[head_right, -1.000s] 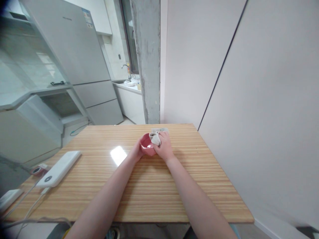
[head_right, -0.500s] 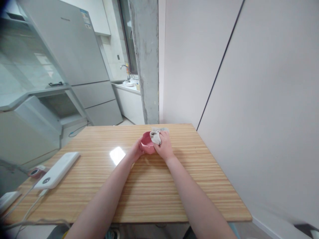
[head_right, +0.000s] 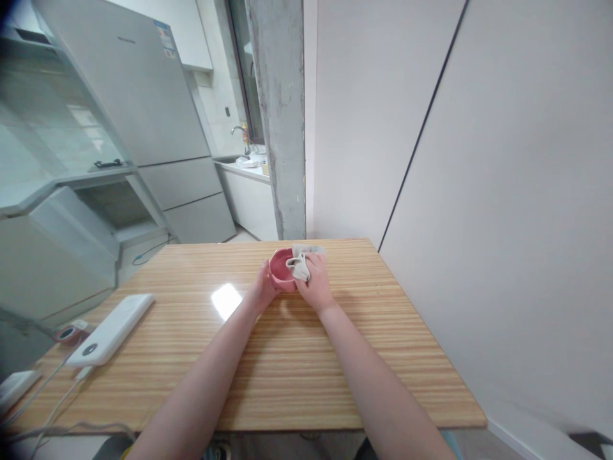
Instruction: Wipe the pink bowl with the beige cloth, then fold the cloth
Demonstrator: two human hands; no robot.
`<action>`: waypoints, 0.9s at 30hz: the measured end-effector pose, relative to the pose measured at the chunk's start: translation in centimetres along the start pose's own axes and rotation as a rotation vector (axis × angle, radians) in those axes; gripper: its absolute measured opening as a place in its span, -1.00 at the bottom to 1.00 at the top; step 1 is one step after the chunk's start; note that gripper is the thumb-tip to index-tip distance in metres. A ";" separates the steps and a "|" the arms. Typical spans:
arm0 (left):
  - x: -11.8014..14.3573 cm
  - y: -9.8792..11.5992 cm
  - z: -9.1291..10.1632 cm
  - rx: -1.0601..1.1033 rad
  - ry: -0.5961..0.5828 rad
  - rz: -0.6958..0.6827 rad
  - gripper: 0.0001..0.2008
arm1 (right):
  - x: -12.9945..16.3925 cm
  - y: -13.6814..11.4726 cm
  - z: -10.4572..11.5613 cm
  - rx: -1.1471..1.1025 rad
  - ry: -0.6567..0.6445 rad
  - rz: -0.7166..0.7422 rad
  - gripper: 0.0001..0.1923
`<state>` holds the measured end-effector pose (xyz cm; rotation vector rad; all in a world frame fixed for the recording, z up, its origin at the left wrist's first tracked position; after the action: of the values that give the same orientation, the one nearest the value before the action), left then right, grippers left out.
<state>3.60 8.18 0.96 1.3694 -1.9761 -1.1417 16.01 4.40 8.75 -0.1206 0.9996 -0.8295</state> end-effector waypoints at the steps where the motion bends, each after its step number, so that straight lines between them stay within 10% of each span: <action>1: -0.1 -0.4 -0.4 0.021 -0.046 0.035 -0.51 | -0.1 0.0 0.1 -0.002 -0.017 0.008 -0.82; 10: 0.1 1.2 1.3 0.030 0.131 -0.173 -0.60 | -0.2 -1.7 -1.7 0.051 -0.082 0.070 -0.82; 17: 0.1 -2.2 0.2 0.077 0.022 0.175 -0.51 | -0.2 0.6 0.2 0.012 0.007 0.007 -0.82; 27: -0.3 0.5 2.2 0.169 0.206 -0.136 -0.52 | 0.2 -1.1 -2.8 0.023 -0.052 0.012 -0.80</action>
<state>1.73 9.31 0.21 1.6589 -1.8890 -0.8659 13.25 4.22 7.54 -0.1158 0.9411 -0.8226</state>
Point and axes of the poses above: each hand's wrist, its own x-axis away from the middle knuckle, its own z-axis out of the back of the hand, y = z × x, the point moved 9 cm from there along -x, towards the middle knuckle, and after that the axes turned 12 degrees about -y, right-handed, at the moved point
